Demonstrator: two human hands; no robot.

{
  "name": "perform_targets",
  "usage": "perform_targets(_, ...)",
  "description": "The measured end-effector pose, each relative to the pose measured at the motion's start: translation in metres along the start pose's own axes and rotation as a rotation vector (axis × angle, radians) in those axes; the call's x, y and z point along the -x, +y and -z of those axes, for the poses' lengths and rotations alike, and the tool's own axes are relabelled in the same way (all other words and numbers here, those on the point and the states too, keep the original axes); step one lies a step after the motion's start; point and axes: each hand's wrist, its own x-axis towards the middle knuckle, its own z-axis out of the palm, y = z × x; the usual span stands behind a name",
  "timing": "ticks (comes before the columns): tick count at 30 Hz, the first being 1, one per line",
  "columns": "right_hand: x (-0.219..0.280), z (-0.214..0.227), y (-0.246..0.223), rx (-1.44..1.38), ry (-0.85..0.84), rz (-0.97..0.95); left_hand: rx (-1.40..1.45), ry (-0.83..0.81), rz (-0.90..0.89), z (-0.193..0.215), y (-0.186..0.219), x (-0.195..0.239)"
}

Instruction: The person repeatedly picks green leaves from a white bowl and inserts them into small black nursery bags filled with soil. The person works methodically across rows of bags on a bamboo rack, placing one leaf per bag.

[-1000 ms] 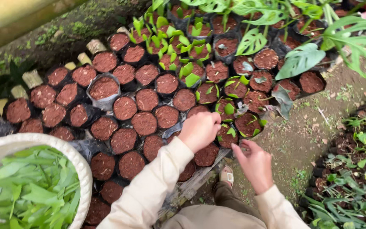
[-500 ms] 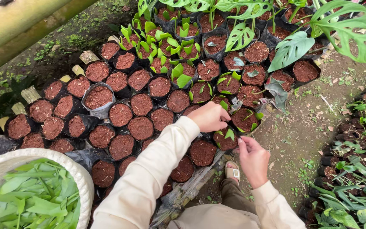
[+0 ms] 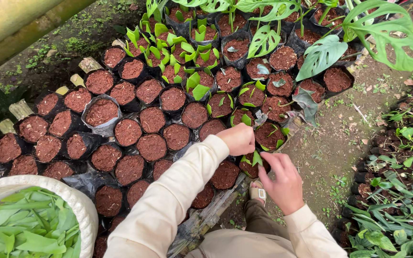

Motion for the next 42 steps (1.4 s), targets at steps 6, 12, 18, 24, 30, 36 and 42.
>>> perform_targets(6,-0.028,0.009,0.011,0.134,-0.041,0.218,0.034,0.046,-0.02,-0.001,-0.001,-0.001)
perform_targets(12,-0.032,0.01,0.018,0.131,-0.06,0.231,0.061,0.045,0.011,0.004,0.006,0.005)
perform_targets(18,-0.039,0.0,0.019,0.163,-0.097,0.318,0.053,0.065,-0.003,0.008,0.011,0.007)
perform_targets(24,-0.039,-0.007,0.017,0.231,-0.113,0.338,0.052,0.067,0.008,0.005,0.007,0.008)
perform_targets(30,-0.042,0.0,0.011,0.217,-0.134,0.339,0.074,0.065,0.033,0.004,0.005,0.007)
perform_targets(36,-0.05,0.003,0.009,0.272,-0.108,0.304,0.055,0.076,0.03,0.003,-0.003,0.009)
perform_targets(42,-0.035,0.008,0.006,0.196,-0.099,0.055,0.073,0.089,0.091,-0.002,-0.011,0.011)
